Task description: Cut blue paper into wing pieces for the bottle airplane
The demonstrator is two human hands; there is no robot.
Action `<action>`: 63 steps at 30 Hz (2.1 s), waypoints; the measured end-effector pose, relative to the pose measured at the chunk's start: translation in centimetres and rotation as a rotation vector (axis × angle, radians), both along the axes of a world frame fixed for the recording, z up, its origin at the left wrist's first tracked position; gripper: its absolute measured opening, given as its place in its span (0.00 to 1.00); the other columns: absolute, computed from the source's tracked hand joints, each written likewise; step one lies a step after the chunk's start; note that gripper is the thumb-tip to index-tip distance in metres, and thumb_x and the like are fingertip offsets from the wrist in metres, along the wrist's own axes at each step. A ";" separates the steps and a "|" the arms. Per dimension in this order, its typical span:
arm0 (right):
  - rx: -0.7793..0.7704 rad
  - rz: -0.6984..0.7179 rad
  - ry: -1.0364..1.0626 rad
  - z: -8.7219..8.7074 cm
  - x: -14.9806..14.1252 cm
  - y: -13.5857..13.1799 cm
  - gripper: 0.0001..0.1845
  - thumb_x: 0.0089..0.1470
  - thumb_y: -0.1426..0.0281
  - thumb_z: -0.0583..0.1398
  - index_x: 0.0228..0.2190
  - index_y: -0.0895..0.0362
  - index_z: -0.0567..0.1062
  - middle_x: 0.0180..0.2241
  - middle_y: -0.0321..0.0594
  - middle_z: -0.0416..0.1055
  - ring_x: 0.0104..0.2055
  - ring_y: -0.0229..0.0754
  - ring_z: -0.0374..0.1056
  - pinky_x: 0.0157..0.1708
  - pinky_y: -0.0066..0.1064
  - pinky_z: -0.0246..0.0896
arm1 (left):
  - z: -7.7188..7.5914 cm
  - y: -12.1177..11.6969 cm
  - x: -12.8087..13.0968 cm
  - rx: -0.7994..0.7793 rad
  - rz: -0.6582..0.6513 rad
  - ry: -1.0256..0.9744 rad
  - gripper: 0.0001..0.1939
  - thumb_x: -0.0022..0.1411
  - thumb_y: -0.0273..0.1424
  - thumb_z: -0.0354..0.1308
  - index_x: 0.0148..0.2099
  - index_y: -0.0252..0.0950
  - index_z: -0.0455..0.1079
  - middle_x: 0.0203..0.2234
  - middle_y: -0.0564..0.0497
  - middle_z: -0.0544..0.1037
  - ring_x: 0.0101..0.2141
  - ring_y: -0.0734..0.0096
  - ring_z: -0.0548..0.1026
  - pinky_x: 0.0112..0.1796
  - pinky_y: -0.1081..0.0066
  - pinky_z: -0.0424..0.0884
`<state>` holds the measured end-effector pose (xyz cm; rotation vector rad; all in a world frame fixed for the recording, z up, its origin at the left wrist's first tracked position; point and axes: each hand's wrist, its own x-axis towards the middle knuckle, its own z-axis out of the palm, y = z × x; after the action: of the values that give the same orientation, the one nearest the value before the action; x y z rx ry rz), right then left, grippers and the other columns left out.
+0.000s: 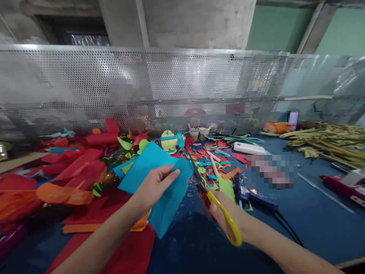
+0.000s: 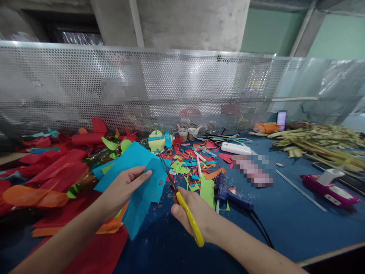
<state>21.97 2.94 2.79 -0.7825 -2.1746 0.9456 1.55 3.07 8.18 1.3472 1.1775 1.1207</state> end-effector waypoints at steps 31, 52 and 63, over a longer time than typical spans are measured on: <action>-0.038 -0.047 -0.028 0.1 0.6 0.1 0.36 0.47 0.34 0.39 0.23 0.55 0.56 0.20 0.32 0.52 0.21 0.33 0.45 0.19 0.28 0.41 | 1.4 0.4 -0.8 -0.091 0.059 -0.089 0.20 0.40 0.36 0.71 0.38 0.35 0.77 0.23 0.50 0.81 0.22 0.66 0.76 0.25 0.71 0.72; -0.100 -0.074 -0.087 0.3 0.5 0.4 0.35 0.50 0.36 0.37 0.22 0.55 0.55 0.17 0.30 0.51 0.17 0.31 0.46 0.16 0.26 0.42 | 0.2 1.1 -1.8 0.582 0.381 0.626 0.15 0.53 0.39 0.60 0.41 0.38 0.70 0.32 0.49 0.77 0.34 0.63 0.74 0.37 0.64 0.69; -0.278 -0.078 0.042 -1.4 0.4 1.1 0.35 0.51 0.37 0.39 0.22 0.55 0.59 0.14 0.29 0.52 0.11 0.30 0.51 0.08 0.22 0.47 | -4.8 -2.6 3.8 -0.006 -0.308 0.346 0.20 0.64 0.45 0.43 0.30 0.37 0.65 0.19 0.53 0.71 0.19 0.73 0.71 0.22 0.75 0.64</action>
<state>22.33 4.01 1.36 -0.9606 -1.9862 1.2290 5.34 0.47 3.37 1.6978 1.1609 0.6814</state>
